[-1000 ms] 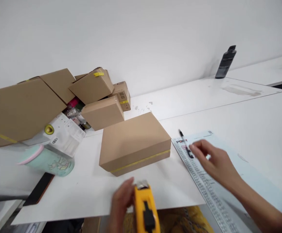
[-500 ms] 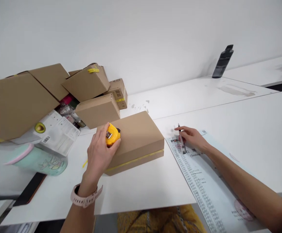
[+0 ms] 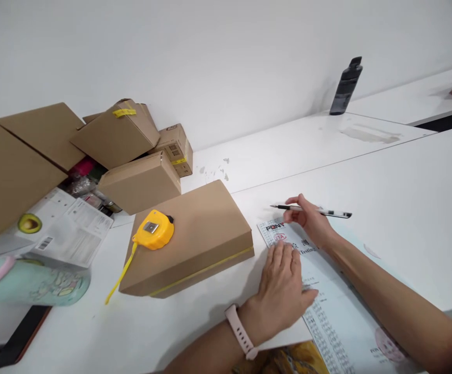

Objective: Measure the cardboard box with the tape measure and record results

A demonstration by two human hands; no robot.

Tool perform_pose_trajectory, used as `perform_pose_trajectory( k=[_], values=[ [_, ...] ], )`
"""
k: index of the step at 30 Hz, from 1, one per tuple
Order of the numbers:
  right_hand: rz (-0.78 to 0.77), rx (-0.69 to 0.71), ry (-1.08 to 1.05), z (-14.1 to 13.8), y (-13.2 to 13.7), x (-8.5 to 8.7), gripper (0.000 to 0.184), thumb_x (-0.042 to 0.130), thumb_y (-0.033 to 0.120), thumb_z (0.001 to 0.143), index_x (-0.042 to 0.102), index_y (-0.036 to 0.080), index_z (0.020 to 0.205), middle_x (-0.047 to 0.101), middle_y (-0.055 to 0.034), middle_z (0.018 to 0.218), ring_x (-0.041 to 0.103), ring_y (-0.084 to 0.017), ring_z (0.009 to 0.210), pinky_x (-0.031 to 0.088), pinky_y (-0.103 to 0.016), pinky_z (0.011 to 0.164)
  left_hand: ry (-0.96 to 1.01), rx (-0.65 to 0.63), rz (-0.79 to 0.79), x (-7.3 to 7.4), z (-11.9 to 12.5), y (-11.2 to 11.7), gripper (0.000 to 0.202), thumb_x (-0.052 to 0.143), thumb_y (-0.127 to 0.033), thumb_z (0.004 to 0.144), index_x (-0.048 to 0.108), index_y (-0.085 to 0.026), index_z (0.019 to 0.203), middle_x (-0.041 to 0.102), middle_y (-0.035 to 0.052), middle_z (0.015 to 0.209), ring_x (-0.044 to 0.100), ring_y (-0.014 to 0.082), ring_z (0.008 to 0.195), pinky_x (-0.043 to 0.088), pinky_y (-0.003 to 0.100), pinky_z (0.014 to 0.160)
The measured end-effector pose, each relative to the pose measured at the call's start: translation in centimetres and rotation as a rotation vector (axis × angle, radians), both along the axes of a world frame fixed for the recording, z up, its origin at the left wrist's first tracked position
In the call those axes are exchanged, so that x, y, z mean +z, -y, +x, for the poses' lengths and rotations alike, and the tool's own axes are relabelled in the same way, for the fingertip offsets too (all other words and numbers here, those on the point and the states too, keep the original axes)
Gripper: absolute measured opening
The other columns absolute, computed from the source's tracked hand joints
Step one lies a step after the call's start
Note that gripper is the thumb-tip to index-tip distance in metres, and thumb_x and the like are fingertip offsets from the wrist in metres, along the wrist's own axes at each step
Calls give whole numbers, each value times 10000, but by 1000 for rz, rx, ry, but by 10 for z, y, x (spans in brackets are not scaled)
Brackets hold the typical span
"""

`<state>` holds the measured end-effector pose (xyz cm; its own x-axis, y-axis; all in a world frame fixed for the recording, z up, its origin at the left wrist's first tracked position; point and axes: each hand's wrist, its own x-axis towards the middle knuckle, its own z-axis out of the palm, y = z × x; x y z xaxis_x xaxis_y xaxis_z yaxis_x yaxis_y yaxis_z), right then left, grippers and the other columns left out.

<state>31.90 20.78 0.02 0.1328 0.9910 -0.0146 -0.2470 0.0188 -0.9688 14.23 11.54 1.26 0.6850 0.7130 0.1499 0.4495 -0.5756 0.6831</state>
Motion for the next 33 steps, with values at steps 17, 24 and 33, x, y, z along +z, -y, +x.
perform_pose_trajectory(
  k=[17,24,33],
  values=[
    [-62,28,245,-9,7,-17,411,797,557,743,538,240,771,549,46,572,463,-129,528,379,-285,519,-435,98,279,-19,12,-21,731,413,-583,1001,431,-43,1492,383,265,1598,297,402,1513,247,591,1243],
    [2,-119,526,-9,9,-24,292,670,290,795,428,244,639,380,78,554,334,-105,523,280,-272,502,-477,79,329,-22,11,-23,759,328,-607,1018,408,-35,1511,390,257,1597,304,385,1514,266,582,1242],
    [-1,-111,603,-6,15,-28,296,651,317,828,424,246,652,373,80,548,316,-108,521,270,-276,504,-482,69,333,-18,10,-23,758,338,-603,1019,415,-34,1513,412,250,1587,324,390,1505,286,587,1234]
  ],
)
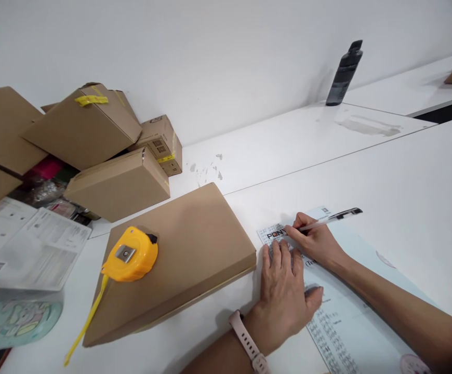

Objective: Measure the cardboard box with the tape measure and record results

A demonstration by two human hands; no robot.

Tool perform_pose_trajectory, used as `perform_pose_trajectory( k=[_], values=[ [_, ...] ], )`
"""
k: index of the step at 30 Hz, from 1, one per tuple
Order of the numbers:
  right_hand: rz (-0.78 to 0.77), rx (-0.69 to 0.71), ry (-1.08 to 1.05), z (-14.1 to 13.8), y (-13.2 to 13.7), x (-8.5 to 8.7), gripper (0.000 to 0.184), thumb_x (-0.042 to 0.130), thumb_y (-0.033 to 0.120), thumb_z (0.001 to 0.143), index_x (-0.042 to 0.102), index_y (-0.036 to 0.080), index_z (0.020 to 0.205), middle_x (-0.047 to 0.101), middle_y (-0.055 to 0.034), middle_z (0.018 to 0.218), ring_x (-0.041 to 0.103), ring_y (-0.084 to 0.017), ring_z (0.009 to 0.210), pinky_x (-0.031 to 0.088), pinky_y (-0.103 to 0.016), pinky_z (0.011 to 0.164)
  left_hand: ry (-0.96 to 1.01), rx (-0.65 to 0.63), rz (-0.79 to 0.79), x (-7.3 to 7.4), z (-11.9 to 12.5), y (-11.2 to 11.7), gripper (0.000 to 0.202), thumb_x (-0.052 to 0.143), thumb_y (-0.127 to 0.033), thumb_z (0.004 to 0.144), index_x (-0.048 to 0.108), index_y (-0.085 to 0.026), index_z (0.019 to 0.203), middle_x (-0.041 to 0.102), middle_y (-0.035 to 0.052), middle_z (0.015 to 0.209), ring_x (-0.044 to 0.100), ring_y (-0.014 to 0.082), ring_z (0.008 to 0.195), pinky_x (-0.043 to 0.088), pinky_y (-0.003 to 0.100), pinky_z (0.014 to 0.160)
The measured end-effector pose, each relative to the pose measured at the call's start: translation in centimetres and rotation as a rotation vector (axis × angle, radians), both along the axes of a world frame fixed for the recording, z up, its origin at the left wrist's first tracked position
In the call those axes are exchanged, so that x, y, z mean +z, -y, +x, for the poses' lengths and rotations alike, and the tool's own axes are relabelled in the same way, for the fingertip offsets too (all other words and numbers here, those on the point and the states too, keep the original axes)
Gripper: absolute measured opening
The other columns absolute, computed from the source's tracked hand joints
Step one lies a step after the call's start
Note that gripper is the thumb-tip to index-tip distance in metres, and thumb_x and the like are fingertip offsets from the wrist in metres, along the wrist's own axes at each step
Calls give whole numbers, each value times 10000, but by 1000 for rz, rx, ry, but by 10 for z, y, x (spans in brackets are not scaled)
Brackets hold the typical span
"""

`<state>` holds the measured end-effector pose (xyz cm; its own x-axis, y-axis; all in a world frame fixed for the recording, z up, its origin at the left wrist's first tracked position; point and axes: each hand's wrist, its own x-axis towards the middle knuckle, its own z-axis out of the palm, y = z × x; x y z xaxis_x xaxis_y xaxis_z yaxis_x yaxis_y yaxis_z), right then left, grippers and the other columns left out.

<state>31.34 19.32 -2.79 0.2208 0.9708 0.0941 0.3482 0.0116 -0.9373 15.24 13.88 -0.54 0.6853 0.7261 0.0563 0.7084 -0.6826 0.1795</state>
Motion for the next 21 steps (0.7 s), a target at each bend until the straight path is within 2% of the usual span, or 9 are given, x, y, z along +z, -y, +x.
perform_pose_trajectory(
  k=[14,21],
  values=[
    [-4,36,14,-2,0,4,321,655,350,839,422,248,644,377,78,533,331,-108,502,267,-273,487,10,10,-4,-1,1,0,744,346,-596,1018,429,-30,1494,447,249,1563,324,388,1505,270,580,1241],
    [3,23,38,-1,0,2,307,647,318,829,416,248,640,380,77,536,337,-110,509,275,-275,496,16,4,-3,-1,0,0,746,331,-591,1021,418,-25,1499,408,258,1585,309,393,1510,261,574,1244]
  ],
)
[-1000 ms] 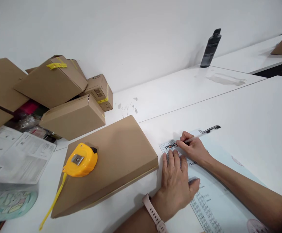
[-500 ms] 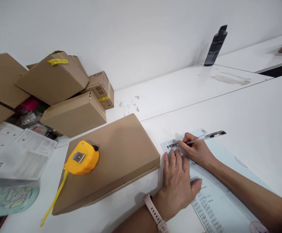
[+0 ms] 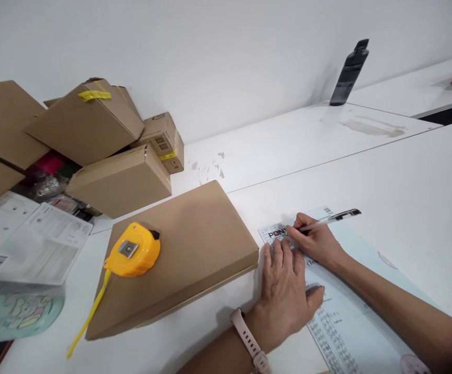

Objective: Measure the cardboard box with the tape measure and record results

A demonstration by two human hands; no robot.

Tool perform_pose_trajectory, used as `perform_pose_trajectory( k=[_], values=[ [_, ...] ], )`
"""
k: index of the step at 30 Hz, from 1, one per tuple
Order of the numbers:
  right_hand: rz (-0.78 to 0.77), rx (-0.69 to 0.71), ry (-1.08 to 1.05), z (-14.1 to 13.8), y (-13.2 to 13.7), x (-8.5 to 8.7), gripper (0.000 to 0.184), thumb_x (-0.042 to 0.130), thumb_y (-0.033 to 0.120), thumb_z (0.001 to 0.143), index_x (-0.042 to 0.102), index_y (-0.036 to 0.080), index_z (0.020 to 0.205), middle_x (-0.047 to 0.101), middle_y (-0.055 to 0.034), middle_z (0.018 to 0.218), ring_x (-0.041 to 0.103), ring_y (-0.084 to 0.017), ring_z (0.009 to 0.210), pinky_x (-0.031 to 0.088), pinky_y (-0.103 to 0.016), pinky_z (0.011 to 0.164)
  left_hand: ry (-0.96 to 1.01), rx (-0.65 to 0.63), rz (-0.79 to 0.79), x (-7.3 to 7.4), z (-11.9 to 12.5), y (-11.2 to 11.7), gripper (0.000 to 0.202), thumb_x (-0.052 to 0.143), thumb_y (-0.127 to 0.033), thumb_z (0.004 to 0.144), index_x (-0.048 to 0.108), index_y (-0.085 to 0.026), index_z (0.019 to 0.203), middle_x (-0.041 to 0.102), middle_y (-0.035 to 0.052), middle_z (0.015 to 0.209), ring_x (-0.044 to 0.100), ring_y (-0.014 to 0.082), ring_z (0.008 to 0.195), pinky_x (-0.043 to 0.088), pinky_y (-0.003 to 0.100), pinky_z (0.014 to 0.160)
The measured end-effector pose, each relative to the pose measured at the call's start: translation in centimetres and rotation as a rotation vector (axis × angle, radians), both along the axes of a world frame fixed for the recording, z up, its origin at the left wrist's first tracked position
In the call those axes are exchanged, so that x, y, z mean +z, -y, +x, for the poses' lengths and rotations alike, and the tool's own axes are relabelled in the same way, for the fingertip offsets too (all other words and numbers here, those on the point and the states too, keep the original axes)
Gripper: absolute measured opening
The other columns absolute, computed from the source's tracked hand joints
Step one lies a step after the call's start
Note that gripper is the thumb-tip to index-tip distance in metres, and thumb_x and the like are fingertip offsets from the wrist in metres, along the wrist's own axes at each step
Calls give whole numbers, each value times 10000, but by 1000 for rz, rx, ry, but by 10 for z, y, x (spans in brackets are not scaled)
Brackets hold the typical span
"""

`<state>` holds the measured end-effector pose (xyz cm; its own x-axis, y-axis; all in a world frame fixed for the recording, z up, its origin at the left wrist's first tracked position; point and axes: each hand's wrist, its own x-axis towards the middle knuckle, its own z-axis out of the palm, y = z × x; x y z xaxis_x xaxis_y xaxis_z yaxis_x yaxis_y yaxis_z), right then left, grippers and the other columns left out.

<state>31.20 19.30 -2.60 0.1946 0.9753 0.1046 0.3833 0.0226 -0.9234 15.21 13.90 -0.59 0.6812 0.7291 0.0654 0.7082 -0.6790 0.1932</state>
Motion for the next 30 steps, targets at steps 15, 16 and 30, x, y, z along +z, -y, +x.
perform_pose_trajectory(
  k=[15,16,30],
  values=[
    [13,-13,3,0,-1,0,307,659,315,824,419,249,644,378,67,545,330,-116,527,292,-272,487,-2,-4,-5,0,-1,1,750,293,-591,1031,401,-25,1511,386,257,1599,277,395,1522,251,572,1250],
    [11,-13,3,0,-1,1,306,661,311,818,420,248,641,378,67,545,330,-115,527,291,-271,487,-4,-4,-4,1,-1,1,749,290,-590,1032,401,-24,1511,386,257,1599,280,394,1521,253,570,1249],
    [4,-41,2,-1,0,2,301,666,314,802,425,248,634,374,73,537,328,-113,511,287,-273,483,-10,2,4,1,-1,1,746,308,-599,1027,412,-38,1507,404,247,1593,293,386,1518,267,576,1241]
  ],
)
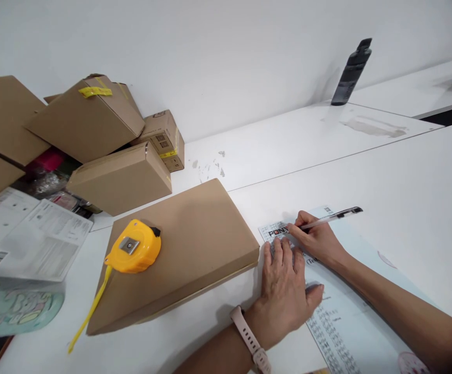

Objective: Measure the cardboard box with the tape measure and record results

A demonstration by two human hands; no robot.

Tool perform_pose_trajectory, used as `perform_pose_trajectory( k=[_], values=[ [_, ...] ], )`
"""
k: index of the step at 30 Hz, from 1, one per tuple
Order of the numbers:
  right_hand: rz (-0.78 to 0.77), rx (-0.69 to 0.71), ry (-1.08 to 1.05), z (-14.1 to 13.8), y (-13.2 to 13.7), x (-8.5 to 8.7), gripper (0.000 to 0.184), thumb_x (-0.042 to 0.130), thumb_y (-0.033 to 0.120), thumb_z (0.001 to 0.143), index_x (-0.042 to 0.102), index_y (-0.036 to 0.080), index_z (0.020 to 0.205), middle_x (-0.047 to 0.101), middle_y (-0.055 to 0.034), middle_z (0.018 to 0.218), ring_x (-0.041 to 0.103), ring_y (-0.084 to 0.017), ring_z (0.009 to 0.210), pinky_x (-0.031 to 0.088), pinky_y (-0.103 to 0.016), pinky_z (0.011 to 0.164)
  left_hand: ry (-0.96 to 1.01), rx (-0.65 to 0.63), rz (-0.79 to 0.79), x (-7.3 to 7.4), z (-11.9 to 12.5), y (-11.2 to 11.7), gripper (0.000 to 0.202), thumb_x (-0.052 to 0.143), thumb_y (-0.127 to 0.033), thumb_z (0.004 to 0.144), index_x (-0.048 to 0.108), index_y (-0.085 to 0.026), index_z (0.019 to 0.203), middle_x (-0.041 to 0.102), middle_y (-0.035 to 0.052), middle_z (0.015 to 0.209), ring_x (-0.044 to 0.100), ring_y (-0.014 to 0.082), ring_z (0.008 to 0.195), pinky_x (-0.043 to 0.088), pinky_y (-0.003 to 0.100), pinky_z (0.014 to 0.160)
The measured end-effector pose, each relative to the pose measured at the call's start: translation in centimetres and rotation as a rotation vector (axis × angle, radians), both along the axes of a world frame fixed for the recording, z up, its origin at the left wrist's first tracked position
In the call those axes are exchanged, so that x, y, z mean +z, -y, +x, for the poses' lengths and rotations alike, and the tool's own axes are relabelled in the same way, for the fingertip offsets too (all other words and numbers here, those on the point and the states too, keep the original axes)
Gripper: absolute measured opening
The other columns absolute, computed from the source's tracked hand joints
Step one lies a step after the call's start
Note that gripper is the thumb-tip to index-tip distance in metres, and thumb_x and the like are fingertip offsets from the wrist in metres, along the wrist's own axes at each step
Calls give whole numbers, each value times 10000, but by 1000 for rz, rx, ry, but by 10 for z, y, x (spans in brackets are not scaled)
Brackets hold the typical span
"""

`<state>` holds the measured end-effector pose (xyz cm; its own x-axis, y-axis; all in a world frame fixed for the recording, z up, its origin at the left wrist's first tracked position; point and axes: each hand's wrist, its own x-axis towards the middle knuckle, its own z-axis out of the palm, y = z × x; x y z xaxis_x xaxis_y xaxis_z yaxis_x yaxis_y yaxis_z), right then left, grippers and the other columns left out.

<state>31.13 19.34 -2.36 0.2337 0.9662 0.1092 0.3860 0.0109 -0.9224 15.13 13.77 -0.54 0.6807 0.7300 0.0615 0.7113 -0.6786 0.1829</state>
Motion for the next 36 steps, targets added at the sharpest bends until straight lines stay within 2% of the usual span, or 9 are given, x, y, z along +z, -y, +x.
perform_pose_trajectory(
  k=[9,36],
  values=[
    [26,-13,4,-1,0,6,299,658,298,781,415,251,613,378,64,542,337,-117,525,297,-272,488,-6,5,4,-2,1,0,750,308,-602,1024,414,-39,1507,398,252,1594,304,389,1513,278,578,1237],
    [10,-21,6,1,0,1,275,637,271,773,410,251,619,354,75,545,310,-116,524,275,-281,496,-6,4,13,0,0,1,742,326,-599,1021,422,-43,1503,399,259,1591,313,391,1509,281,579,1234]
  ],
)
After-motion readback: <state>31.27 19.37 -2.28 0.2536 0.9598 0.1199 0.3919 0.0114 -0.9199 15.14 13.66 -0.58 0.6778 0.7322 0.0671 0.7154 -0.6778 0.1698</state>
